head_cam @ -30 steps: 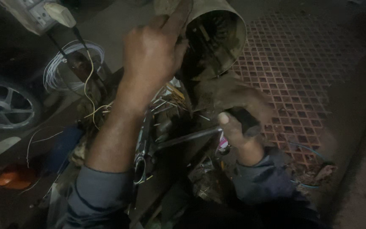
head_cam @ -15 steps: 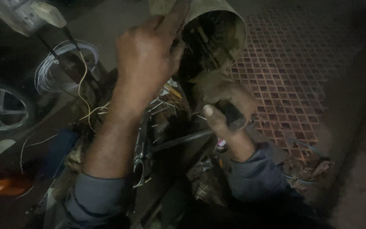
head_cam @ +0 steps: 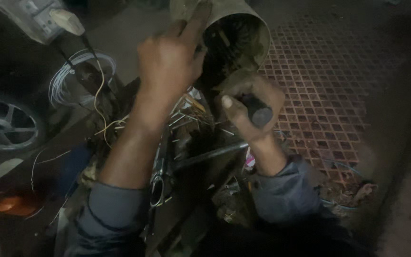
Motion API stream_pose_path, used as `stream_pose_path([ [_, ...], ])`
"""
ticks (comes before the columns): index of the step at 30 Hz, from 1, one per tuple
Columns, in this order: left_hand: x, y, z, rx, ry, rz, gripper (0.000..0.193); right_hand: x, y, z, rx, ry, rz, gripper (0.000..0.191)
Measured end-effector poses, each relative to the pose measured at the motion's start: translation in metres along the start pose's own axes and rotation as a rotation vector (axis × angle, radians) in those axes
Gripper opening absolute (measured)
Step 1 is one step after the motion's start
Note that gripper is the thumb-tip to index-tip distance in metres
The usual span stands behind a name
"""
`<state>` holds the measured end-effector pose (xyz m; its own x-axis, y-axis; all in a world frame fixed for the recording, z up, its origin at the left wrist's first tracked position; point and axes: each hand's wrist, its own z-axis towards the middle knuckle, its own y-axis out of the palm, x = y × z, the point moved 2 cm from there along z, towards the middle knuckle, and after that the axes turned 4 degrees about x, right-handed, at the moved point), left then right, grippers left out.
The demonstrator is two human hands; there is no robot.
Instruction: The person works on a cylindrical metal housing set on a cluttered workbench, holding it steady while using a handled tool to work inside it. They pull out internal metal components and debris by hand, place the extracted pieces on the bench, and sort through the small metal parts with both hands.
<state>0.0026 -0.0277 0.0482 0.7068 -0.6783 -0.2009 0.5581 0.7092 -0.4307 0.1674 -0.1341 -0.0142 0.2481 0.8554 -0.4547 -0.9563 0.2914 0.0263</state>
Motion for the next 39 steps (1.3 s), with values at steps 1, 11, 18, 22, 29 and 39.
stream_pose_path([
  [1, -0.001, 0.0, -0.001, 0.009, -0.004, -0.01, 0.076, -0.009, 0.001, 0.002, -0.019, -0.035, -0.063, 0.01],
  [11, 0.004, 0.007, -0.01, 0.049, -0.048, 0.008, 0.077, -0.078, -0.034, -0.042, -0.099, -0.049, 0.104, 0.018],
  [18, 0.004, 0.015, -0.016, 0.07, -0.094, 0.011, 0.078, -0.09, -0.059, -0.037, -0.295, -0.136, 0.085, 0.017],
  [22, 0.004, 0.014, -0.02, 0.101, -0.107, -0.038, 0.075, -0.117, -0.069, -0.015, -0.361, -0.157, 0.08, 0.017],
  [29, 0.005, 0.013, -0.018, 0.119, -0.115, -0.037, 0.079, -0.08, -0.015, -0.003, -0.035, -0.183, 0.193, 0.017],
  [39, 0.007, 0.014, -0.02, 0.16, -0.107, -0.038, 0.077, -0.034, -0.003, -0.021, 0.023, 0.004, 0.103, 0.018],
])
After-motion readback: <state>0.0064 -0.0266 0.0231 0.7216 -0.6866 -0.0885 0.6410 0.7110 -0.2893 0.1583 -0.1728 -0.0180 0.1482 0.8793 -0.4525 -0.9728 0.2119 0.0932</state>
